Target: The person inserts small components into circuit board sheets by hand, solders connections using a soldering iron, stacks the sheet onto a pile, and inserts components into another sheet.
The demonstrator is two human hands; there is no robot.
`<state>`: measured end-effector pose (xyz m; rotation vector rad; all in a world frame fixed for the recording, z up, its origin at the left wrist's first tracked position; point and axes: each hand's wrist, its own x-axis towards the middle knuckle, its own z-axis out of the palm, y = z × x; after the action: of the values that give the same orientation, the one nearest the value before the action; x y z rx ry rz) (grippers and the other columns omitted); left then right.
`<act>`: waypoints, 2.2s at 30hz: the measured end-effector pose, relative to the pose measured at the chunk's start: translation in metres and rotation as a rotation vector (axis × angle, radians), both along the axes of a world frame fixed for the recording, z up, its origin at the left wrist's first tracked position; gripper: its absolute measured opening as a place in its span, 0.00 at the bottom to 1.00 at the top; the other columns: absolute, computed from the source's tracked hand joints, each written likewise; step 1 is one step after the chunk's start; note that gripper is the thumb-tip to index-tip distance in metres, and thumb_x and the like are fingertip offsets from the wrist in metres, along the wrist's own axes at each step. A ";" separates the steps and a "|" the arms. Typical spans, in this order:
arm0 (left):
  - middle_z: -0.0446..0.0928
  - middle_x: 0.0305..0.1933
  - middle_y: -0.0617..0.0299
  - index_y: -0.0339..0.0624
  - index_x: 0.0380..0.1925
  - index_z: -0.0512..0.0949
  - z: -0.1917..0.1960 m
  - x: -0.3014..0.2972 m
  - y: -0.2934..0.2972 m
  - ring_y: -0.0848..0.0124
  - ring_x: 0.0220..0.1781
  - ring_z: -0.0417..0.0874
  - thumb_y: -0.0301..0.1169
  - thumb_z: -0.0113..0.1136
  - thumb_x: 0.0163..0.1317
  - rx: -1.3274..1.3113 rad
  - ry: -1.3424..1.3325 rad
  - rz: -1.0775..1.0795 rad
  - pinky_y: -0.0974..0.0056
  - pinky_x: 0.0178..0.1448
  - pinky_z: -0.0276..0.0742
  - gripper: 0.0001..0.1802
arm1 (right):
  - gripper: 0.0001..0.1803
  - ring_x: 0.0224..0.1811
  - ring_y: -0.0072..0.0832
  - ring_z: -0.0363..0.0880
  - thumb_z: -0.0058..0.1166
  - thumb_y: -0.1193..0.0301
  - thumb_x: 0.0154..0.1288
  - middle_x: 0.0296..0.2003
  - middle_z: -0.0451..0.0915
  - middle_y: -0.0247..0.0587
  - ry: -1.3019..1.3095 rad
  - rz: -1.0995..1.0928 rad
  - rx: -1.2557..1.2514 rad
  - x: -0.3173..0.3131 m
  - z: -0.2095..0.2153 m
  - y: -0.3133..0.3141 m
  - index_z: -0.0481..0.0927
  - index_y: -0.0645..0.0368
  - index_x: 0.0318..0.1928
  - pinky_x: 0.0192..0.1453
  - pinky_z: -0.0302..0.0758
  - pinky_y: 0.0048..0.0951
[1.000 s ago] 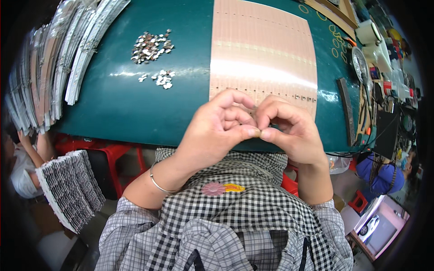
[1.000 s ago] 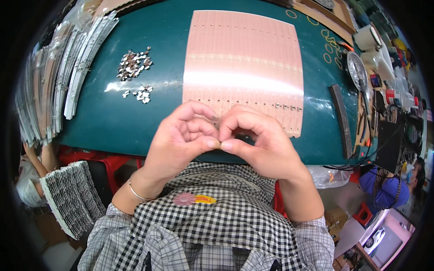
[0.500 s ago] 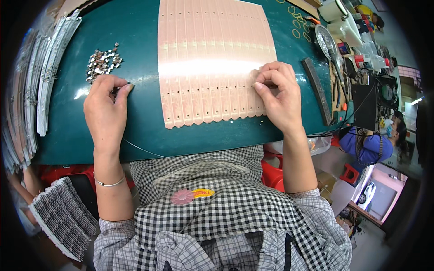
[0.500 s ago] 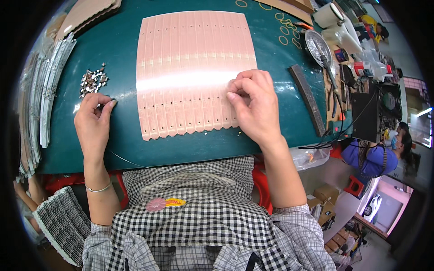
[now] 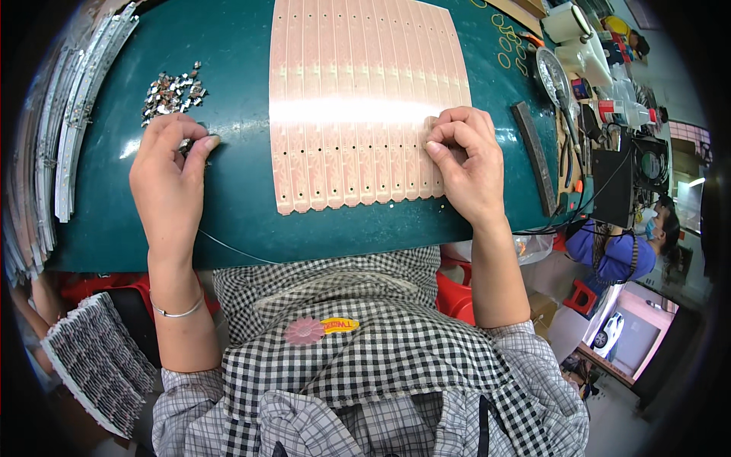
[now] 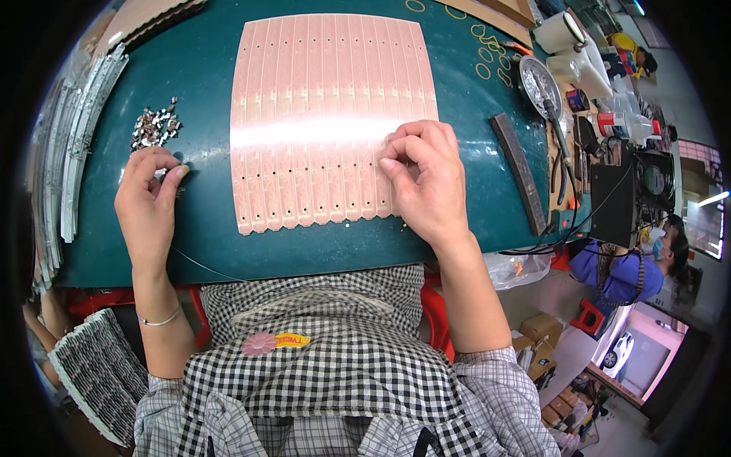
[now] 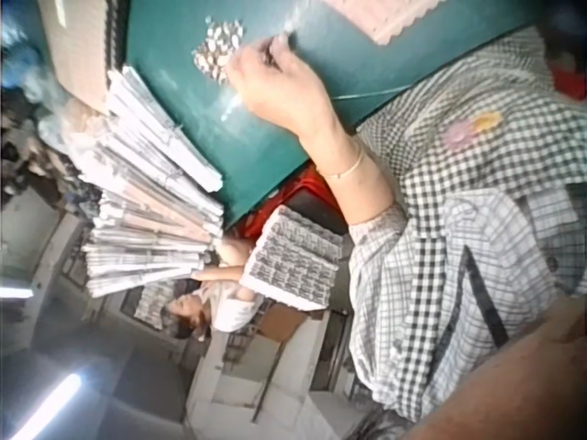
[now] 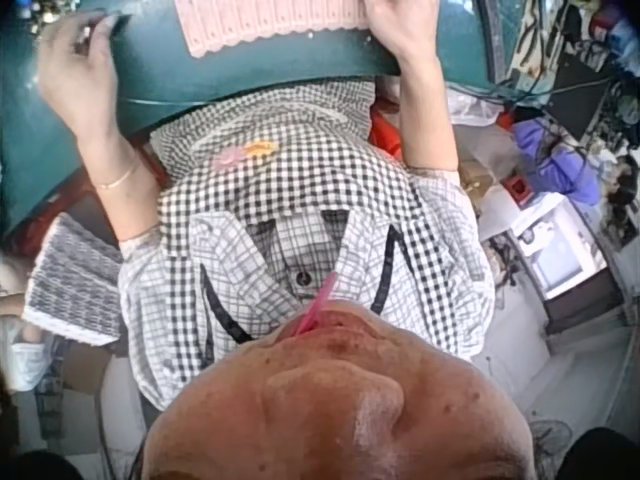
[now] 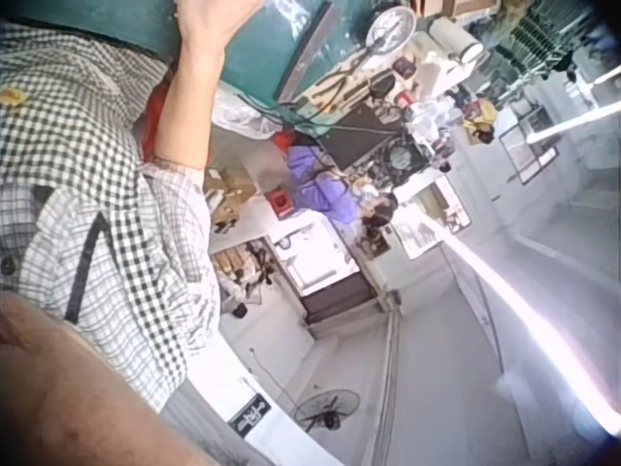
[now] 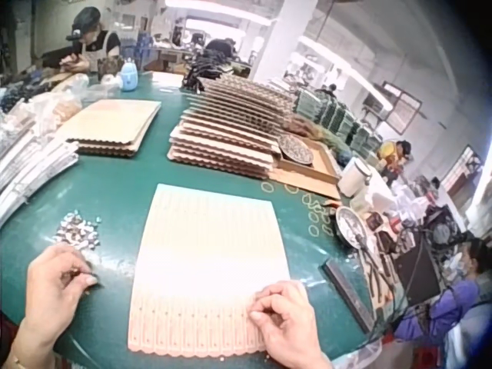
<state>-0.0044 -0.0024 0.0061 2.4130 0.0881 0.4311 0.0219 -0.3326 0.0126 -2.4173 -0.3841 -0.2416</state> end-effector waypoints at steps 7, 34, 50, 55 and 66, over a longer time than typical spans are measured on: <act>0.74 0.29 0.69 0.35 0.36 0.80 0.002 -0.008 -0.002 0.84 0.26 0.67 0.20 0.65 0.62 -0.426 0.019 0.036 0.76 0.32 0.65 0.05 | 0.07 0.49 0.39 0.75 0.64 0.81 0.49 0.39 0.79 0.39 0.016 0.002 -0.023 0.000 0.001 0.001 0.81 0.61 0.30 0.53 0.73 0.35; 0.84 0.39 0.57 0.31 0.48 0.76 0.021 -0.043 -0.077 0.75 0.42 0.85 0.18 0.66 0.60 -1.511 0.481 -0.340 0.73 0.50 0.81 0.16 | 0.09 0.44 0.34 0.77 0.68 0.81 0.48 0.35 0.80 0.36 0.173 0.378 0.516 -0.034 0.034 0.067 0.83 0.59 0.32 0.49 0.74 0.34; 0.79 0.37 0.65 0.39 0.36 0.86 0.018 -0.033 -0.017 0.81 0.25 0.67 0.19 0.71 0.50 -0.203 -0.073 -0.065 0.74 0.27 0.61 0.12 | 0.07 0.42 0.41 0.75 0.58 0.82 0.50 0.34 0.77 0.43 -0.151 0.249 0.026 0.004 0.025 0.023 0.75 0.62 0.30 0.48 0.72 0.38; 0.78 0.36 0.64 0.36 0.36 0.85 0.000 -0.027 0.004 0.78 0.26 0.68 0.19 0.70 0.51 -0.047 0.040 0.002 0.72 0.31 0.67 0.10 | 0.07 0.44 0.41 0.75 0.59 0.81 0.49 0.34 0.77 0.41 -0.163 0.272 -0.147 0.013 0.016 0.016 0.76 0.61 0.30 0.50 0.71 0.38; 0.79 0.36 0.60 0.36 0.35 0.83 0.003 -0.023 -0.010 0.70 0.28 0.77 0.19 0.69 0.52 -0.001 0.014 0.002 0.67 0.33 0.73 0.09 | 0.08 0.43 0.42 0.75 0.59 0.82 0.50 0.34 0.76 0.43 -0.134 0.303 -0.198 0.012 0.015 0.012 0.76 0.62 0.32 0.49 0.73 0.39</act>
<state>-0.0274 -0.0128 0.0093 2.4156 0.0974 0.4149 0.0334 -0.3210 0.0278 -2.4990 -0.8624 -0.2402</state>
